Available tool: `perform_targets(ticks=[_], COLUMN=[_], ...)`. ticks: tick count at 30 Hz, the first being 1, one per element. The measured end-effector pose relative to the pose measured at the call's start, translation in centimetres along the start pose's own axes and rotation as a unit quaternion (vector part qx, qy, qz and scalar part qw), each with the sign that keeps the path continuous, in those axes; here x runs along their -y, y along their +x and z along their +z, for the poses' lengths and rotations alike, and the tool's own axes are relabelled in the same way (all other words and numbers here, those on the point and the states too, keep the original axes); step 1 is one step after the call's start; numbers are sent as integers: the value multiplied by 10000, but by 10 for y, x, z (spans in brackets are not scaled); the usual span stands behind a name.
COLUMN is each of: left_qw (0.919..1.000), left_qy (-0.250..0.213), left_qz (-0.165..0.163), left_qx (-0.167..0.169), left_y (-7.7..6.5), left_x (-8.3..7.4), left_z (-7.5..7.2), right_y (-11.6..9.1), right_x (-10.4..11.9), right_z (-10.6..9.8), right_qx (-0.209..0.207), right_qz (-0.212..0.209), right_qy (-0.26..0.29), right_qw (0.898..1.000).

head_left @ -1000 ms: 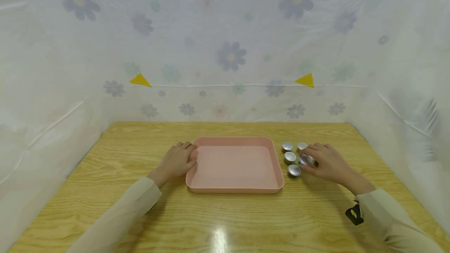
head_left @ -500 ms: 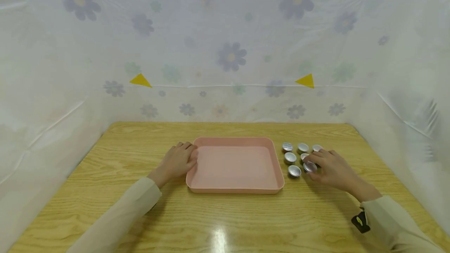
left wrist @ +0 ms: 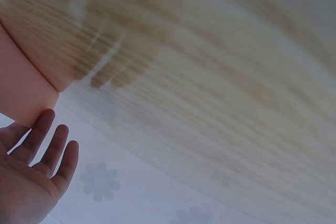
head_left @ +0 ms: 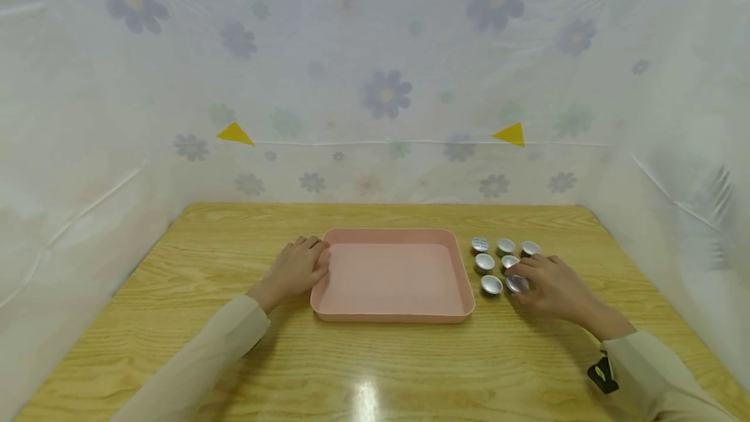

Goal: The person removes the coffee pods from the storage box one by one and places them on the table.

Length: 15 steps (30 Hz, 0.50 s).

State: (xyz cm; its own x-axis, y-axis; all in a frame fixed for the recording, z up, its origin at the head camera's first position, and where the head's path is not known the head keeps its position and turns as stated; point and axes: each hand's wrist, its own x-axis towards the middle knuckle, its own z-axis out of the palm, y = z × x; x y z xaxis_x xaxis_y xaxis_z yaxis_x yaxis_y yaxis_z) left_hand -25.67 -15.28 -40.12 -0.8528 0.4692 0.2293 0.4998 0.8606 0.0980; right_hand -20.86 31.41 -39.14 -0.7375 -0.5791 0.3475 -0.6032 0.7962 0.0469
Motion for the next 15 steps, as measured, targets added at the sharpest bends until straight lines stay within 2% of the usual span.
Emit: perform_targets(ticks=[7,15], left_qw=[10000,10000], left_qy=[14,46], left_qz=[29,28], left_qx=[-13,17], left_y=[0,1], left_x=[0,1], left_z=[0,0], right_y=[-1,-1], right_x=[0,0], right_z=[1,3], right_qx=[249,186], right_qz=[79,80], right_qy=[26,16], right_qw=[9997,9998])
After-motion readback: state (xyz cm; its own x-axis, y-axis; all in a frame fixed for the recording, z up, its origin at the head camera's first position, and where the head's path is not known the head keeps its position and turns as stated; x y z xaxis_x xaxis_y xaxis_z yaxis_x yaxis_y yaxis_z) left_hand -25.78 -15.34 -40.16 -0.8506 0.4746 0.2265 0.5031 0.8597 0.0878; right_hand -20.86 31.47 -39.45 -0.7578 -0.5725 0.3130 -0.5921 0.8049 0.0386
